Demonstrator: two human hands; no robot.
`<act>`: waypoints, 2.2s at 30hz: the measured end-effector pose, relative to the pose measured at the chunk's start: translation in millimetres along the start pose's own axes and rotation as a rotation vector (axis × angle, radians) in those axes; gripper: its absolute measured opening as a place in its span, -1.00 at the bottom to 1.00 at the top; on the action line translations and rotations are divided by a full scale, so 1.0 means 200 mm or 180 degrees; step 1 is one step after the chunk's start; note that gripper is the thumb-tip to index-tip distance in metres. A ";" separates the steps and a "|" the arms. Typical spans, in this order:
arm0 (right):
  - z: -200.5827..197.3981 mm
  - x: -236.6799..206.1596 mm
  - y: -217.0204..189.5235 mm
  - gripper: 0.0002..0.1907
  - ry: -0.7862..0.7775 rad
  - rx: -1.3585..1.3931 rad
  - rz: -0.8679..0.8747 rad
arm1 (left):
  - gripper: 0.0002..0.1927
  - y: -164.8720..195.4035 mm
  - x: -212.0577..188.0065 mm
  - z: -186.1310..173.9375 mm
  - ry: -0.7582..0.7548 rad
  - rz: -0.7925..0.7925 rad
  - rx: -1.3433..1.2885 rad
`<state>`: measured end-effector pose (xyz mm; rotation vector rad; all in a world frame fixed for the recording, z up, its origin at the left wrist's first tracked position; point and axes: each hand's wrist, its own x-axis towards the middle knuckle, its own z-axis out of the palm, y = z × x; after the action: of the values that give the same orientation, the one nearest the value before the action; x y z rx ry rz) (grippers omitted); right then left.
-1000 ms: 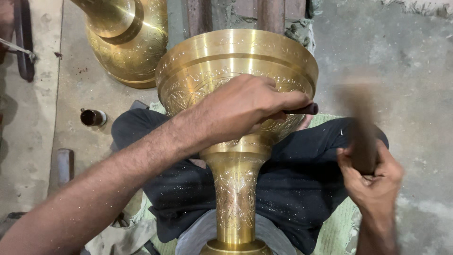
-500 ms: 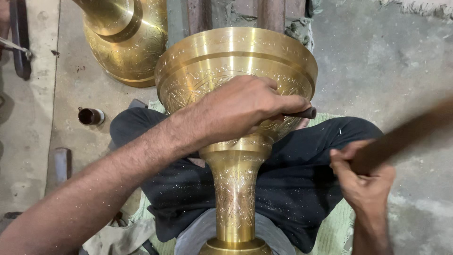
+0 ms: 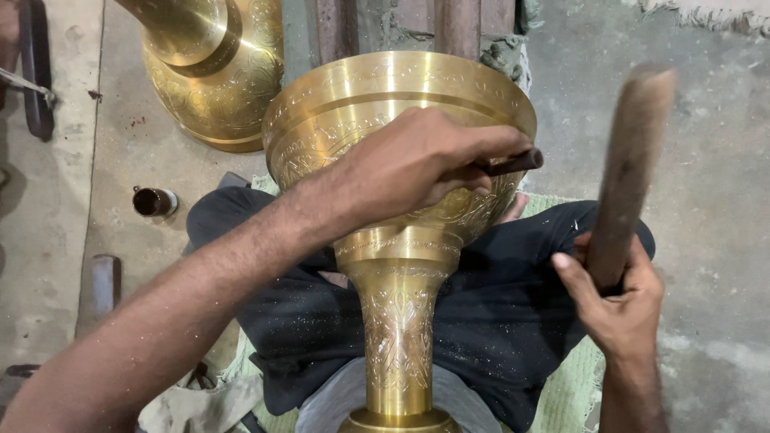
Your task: The person sits on the floor and uses a hammer and chisel to engrave decorative patterns onto a large brass vessel. They repeatedly strike the chisel with the hammer to create fine lines and motifs on the curved surface.
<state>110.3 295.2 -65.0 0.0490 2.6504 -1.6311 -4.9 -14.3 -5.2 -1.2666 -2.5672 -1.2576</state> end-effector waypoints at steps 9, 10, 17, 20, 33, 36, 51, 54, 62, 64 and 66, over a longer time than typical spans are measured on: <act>-0.06 0.03 0.03 -0.86 -0.0035 0.0517 -0.0097 | -0.65 0.01 0.00 0.03 -0.0036 -0.0037 0.0333; -0.06 0.04 0.04 -0.88 -0.0026 0.0605 -0.0210 | -0.65 0.02 0.01 0.03 -0.0063 -0.0089 0.0327; -0.03 0.08 -0.03 -0.83 -0.0028 -0.1134 -0.0151 | -0.65 0.05 0.00 0.03 -0.0153 -0.0176 0.0573; -0.02 0.10 -0.06 -0.91 -0.0200 0.0884 -0.0685 | -0.62 0.05 0.00 0.03 -0.0146 -0.0170 0.0610; 0.01 0.04 -0.07 -0.89 0.0073 0.0260 -0.0457 | -0.61 0.07 0.01 0.02 -0.0369 -0.0242 0.0677; 0.02 0.02 -0.09 -0.87 0.0028 -0.0446 -0.0233 | -0.64 0.08 0.01 0.02 -0.0303 -0.0193 0.0688; 0.02 -0.01 -0.11 -0.88 0.0084 0.0093 -0.0326 | -0.63 0.04 -0.03 0.03 -0.0120 0.0065 0.0950; 0.03 -0.02 -0.08 -0.90 0.0076 -0.0740 -0.0140 | -0.68 0.04 -0.04 0.02 -0.0305 -0.0057 0.0874; 0.04 -0.04 -0.03 -0.90 0.0290 -0.0254 -0.0607 | -0.66 0.06 -0.06 0.00 -0.0257 -0.0062 0.0832; 0.03 -0.04 -0.02 -0.89 0.0151 -0.0871 -0.0282 | -0.62 0.06 -0.07 0.00 -0.0069 0.0049 0.0761; 0.03 -0.05 -0.02 -0.87 0.0184 -0.0961 -0.0200 | -0.66 0.06 -0.07 -0.01 -0.0226 -0.0032 0.0817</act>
<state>120.2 287.6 -64.4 0.0056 2.9377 -1.2431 12.4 -19.8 -0.5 -1.2674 -2.6778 -0.8620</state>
